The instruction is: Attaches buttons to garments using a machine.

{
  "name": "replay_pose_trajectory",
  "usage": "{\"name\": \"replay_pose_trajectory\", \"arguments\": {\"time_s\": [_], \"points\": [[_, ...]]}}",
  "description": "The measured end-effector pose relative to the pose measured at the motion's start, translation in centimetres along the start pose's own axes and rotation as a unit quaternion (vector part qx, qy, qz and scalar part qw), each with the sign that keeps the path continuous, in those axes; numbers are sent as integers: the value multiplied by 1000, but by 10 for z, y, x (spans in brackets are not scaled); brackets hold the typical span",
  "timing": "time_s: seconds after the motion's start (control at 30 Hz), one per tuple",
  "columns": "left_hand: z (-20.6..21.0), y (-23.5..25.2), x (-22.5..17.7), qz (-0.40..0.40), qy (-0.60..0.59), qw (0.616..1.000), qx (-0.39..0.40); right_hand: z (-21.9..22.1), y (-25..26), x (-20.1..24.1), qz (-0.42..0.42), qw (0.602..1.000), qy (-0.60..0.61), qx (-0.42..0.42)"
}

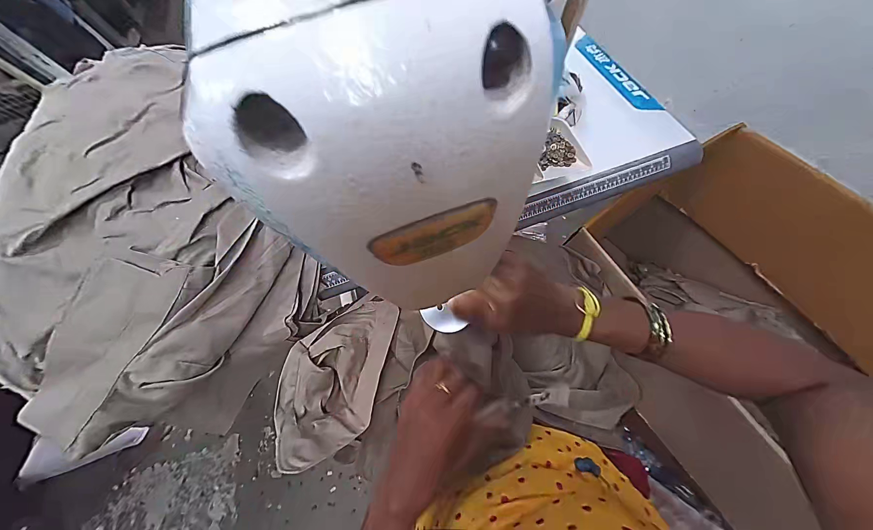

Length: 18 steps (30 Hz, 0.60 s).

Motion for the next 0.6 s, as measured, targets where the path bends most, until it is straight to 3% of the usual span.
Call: {"name": "replay_pose_trajectory", "arguments": {"time_s": [0.1, 0.2, 0.27, 0.33, 0.37, 0.4, 0.47, 0.53, 0.6], "points": [[-14, -20, 68, -110, 97, 989, 1, -2, 6, -15, 78, 995, 63, 3], [-25, -83, 155, -330, 107, 938, -2, -9, -40, -56, 273, 933, 227, -61], [6, -119, 181, -450, 19, 891, 51, 26, -88, -73, 439, 857, 266, 51], [31, -108, 141, -481, -111, 862, 115, 98, -122, -41, 529, 755, 308, 235], [40, -90, 109, -459, -152, 861, 159, 125, -127, -13, 550, 722, 323, 267], [47, -62, 79, -392, -166, 886, 183, 135, -126, 7, 572, 704, 333, 259], [41, -10, 41, -215, -155, 955, 131, 116, -129, 22, 627, 687, 343, 132], [17, 7, 18, -65, -178, 981, 49, 48, -148, 24, 680, 676, 282, 22], [-6, 1, 21, -18, -178, 984, 20, -51, -192, 25, 712, 689, 130, -40]]}}
Point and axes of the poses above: each hand's wrist, its own y-axis towards the middle knuckle, its own z-axis out of the palm, x = y × z, the point moved 7 cm from there along y, towards the middle knuckle, and after that the axes turned 15 degrees about y, right-handed, at the moved point
